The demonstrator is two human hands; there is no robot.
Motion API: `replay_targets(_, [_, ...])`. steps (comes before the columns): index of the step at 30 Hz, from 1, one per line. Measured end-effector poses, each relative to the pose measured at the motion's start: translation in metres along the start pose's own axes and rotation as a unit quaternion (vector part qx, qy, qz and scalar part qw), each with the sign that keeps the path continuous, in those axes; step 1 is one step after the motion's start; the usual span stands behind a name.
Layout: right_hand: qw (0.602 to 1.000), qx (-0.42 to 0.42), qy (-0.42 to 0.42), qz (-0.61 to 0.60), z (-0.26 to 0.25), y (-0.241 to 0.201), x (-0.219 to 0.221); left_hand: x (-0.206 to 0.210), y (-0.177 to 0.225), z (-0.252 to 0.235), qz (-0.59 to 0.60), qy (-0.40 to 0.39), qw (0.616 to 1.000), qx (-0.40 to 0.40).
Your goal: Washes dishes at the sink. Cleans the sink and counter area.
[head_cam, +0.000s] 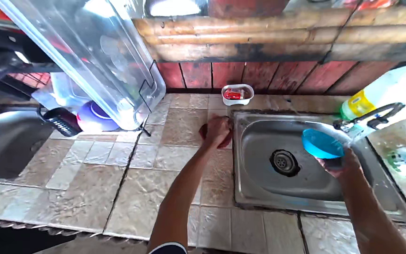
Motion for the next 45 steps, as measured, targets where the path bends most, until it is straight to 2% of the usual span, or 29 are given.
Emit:
replay_targets(2, [1.000, -0.009, 0.012, 0.010, 0.004, 0.000, -0.001, -0.030, -0.052, -0.015, -0.040, 0.053, 0.992, -0.108])
replay_targets(4, [1.000, -0.013, 0.012, 0.016, 0.005, 0.002, -0.007, -0.048, -0.116, -0.033, -0.079, 0.092, 0.962, -0.245])
replay_targets(6, [0.999, -0.014, 0.024, 0.017, 0.007, 0.004, -0.016, -0.041, -0.176, -0.044, -0.054, 0.067, 0.929, -0.360])
replay_targets(9, [0.999, -0.011, 0.044, 0.007, 0.008, 0.006, -0.029, -0.012, -0.217, -0.043, -0.042, 0.014, 0.907, -0.419])
replay_targets(12, [0.998, -0.012, 0.055, 0.013, 0.013, 0.006, -0.029, -0.021, -0.215, -0.012, -0.033, 0.024, 0.904, -0.425])
replay_targets(15, [0.999, -0.025, 0.027, -0.004, 0.006, 0.009, -0.027, -0.023, -0.199, 0.031, -0.048, 0.058, 0.902, -0.424])
replay_targets(18, [0.999, -0.042, -0.017, -0.011, 0.009, 0.012, -0.012, -0.024, -0.159, 0.075, -0.059, 0.043, 0.941, -0.332])
replay_targets(20, [0.998, -0.043, -0.039, 0.001, 0.012, 0.018, 0.002, -0.034, -0.141, 0.113, -0.066, -0.016, 0.972, -0.226])
replay_targets(21, [0.998, -0.040, -0.054, -0.001, 0.012, 0.020, 0.005, -0.042, -0.142, 0.133, -0.055, -0.063, 0.981, -0.174])
replay_targets(22, [0.997, -0.039, -0.065, 0.002, 0.011, 0.021, 0.008, -0.049, -0.155, 0.153, -0.058, -0.078, 0.986, -0.134])
replay_targets(24, [0.997, -0.037, -0.066, 0.024, 0.016, 0.023, 0.013, -0.061, -0.216, 0.197, -0.078, -0.024, 0.991, -0.107])
replay_targets(26, [0.997, -0.032, -0.054, 0.046, 0.018, 0.022, 0.014, -0.078, -0.304, 0.253, -0.093, 0.031, 0.978, -0.186])
replay_targets(28, [0.997, -0.025, -0.047, 0.061, 0.014, 0.019, 0.006, -0.094, -0.386, 0.319, -0.090, 0.044, 0.934, -0.344])
replay_targets(29, [0.997, -0.021, -0.045, 0.059, 0.011, 0.017, 0.003, -0.104, -0.409, 0.352, -0.063, 0.038, 0.902, -0.426])
replay_targets(31, [0.998, -0.014, -0.044, 0.041, 0.001, 0.015, -0.008, -0.118, -0.419, 0.402, -0.021, 0.031, 0.847, -0.530])
replay_targets(32, [0.999, -0.011, -0.045, 0.029, -0.005, 0.014, -0.012, -0.119, -0.408, 0.415, -0.021, 0.030, 0.837, -0.546])
replay_targets(34, [0.999, -0.012, -0.048, 0.001, -0.008, 0.008, -0.015, -0.111, -0.359, 0.412, -0.041, 0.036, 0.857, -0.512])
replay_targets(38, [0.997, -0.022, -0.079, 0.016, 0.005, 0.002, -0.012, -0.070, -0.229, 0.378, -0.103, 0.010, 0.940, -0.325])
replay_targets(40, [0.994, -0.023, -0.103, 0.008, -0.005, -0.001, -0.023, -0.035, -0.134, 0.350, -0.091, 0.000, 0.973, -0.214])
replay_targets(42, [0.995, -0.016, -0.096, -0.028, -0.027, -0.012, -0.047, -0.003, -0.023, 0.315, -0.064, 0.027, 0.995, -0.072])
replay_targets(45, [0.997, 0.013, -0.044, -0.057, -0.035, -0.029, -0.053, 0.025, 0.143, 0.277, -0.045, 0.080, 0.994, 0.065])
Point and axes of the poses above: each hand's wrist, its own z-axis away from the middle knuckle, its own x-axis out of the palm, y = z × x, the point moved 3 cm from there along -z, towards the middle knuckle, and after that the axes turned 15 degrees about -z, right-handed, at the moved point
